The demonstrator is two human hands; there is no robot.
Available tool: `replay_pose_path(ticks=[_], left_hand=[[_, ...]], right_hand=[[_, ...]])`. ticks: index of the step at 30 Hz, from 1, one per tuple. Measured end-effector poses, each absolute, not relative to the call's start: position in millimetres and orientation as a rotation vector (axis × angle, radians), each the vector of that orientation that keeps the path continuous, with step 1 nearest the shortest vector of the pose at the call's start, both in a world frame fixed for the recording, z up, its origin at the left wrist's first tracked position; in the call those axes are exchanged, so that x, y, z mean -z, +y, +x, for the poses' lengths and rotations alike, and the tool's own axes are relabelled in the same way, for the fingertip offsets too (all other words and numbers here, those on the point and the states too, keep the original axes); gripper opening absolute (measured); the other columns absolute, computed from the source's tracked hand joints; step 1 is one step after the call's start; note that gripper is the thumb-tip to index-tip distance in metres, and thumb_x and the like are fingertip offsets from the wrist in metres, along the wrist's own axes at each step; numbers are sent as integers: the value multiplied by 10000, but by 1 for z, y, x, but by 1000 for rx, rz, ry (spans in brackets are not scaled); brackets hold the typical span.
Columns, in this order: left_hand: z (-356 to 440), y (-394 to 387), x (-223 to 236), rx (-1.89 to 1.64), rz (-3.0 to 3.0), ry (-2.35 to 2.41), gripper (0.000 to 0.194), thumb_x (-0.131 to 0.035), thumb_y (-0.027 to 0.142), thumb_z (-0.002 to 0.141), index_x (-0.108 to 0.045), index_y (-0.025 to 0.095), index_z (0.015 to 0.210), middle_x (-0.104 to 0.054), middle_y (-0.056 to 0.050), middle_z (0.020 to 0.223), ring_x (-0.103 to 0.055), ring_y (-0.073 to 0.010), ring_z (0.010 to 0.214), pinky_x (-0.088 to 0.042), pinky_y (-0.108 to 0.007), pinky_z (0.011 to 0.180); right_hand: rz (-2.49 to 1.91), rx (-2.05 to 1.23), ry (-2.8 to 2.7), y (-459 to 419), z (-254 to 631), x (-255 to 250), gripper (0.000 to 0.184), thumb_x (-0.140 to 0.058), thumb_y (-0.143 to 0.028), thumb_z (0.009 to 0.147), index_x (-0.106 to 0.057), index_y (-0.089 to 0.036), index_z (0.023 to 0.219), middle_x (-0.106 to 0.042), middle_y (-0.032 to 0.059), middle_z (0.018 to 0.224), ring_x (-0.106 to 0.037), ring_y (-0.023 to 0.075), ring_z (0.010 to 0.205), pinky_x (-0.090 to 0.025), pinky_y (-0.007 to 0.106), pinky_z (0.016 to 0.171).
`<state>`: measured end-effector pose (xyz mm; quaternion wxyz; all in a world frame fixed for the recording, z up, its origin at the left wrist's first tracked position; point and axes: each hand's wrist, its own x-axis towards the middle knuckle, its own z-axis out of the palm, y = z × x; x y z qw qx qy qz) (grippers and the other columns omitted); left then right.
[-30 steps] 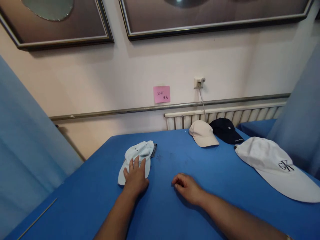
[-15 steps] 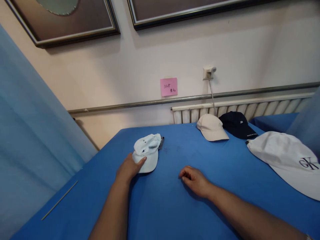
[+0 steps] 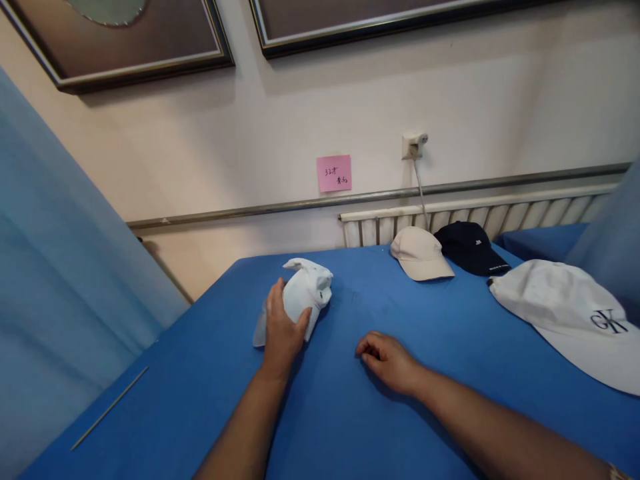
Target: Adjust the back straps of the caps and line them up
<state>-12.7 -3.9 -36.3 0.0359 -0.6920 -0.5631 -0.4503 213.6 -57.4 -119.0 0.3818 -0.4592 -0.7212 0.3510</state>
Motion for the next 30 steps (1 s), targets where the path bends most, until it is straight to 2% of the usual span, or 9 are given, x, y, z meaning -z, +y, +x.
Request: replay_pose_path(ticks=[4, 8, 11, 15, 18, 20, 23, 27, 30], left_hand=[[7, -10, 45, 1783, -2300, -1868, 810, -648, 277, 757, -260, 166, 1459, -493, -138, 1385, -506, -269, 1245, -412, -409, 1041], [16, -16, 47, 1674, -2482, -2192, 452, -641, 329, 754, -621, 142, 1165, -698, -106, 1067, -643, -281, 977, -498, -379, 887], [20, -22, 39, 1652, -2504, -2152, 312, -642, 359, 742, -705, 180, 990, -732, -56, 934, -648, -268, 898, -507, -345, 826], [10, -28, 19, 1898, -2197, -2121, 286, -685, 377, 699, -697, 153, 876, -705, -38, 807, -632, -213, 757, -508, -283, 697], [-5, -30, 5, 2159, -2173, -2097, 338, -744, 417, 646, -670, 142, 827, -676, -20, 734, -597, -162, 631, -486, -247, 584], [-13, -31, -1, 2336, -2245, -2092, 382, -768, 429, 626, -662, 133, 843, -677, -20, 724, -585, -144, 584, -480, -239, 551], [-15, -32, -3, 2426, -2361, -2146, 409, -805, 409, 600, -659, 117, 846, -691, -39, 731, -600, -145, 577, -486, -244, 554], [-1, -28, 7, 2436, -2414, -2314, 451, -816, 410, 594, -650, 106, 885, -712, -80, 808, -646, -185, 652, -510, -273, 597], [12, -21, 25, 2665, -2230, -2256, 517, -789, 389, 647, -611, 132, 1059, -695, -123, 1051, -671, -218, 884, -528, -297, 737]], right_hand=[[-1159, -921, -1829, -58, 214, 117, 187, -517, -70, 770, -625, -203, 846, -624, 11, 849, -586, 137, 763, -467, 248, 710], [-1187, -916, -1763, -57, 211, 120, 182, -502, -93, 782, -617, -213, 856, -635, 14, 855, -605, 150, 777, -491, 277, 738], [-1232, -728, -1585, -53, 214, 120, 279, -491, -117, 794, -587, -224, 1034, -634, 53, 1014, -615, 184, 919, -501, 339, 834], [-1230, -302, -1432, -47, 235, 105, 561, -591, -285, 816, -413, -214, 1344, -373, 138, 1447, -362, 285, 1340, -342, 494, 1074], [-1210, -198, -1438, -46, 256, 89, 841, -685, -452, 759, -277, -208, 1454, -220, 150, 1542, -208, 333, 1420, -208, 561, 1128], [-1153, -338, -1493, -49, 265, 80, 902, -699, -498, 742, -253, -218, 1473, -305, 151, 1515, -254, 335, 1405, -216, 567, 1119], [-983, -777, -1543, -57, 266, 73, 856, -695, -504, 753, -300, -220, 1459, -501, 145, 1386, -449, 299, 1294, -350, 498, 1062], [-990, -1211, -1397, -67, 250, 70, 586, -737, -460, 721, -578, -200, 1221, -687, 86, 1110, -647, 258, 990, -517, 401, 860], [-1028, -1302, -1052, -62, 243, 76, 424, -742, -443, 710, -652, -176, 1027, -732, 54, 906, -682, 237, 801, -549, 372, 740]])
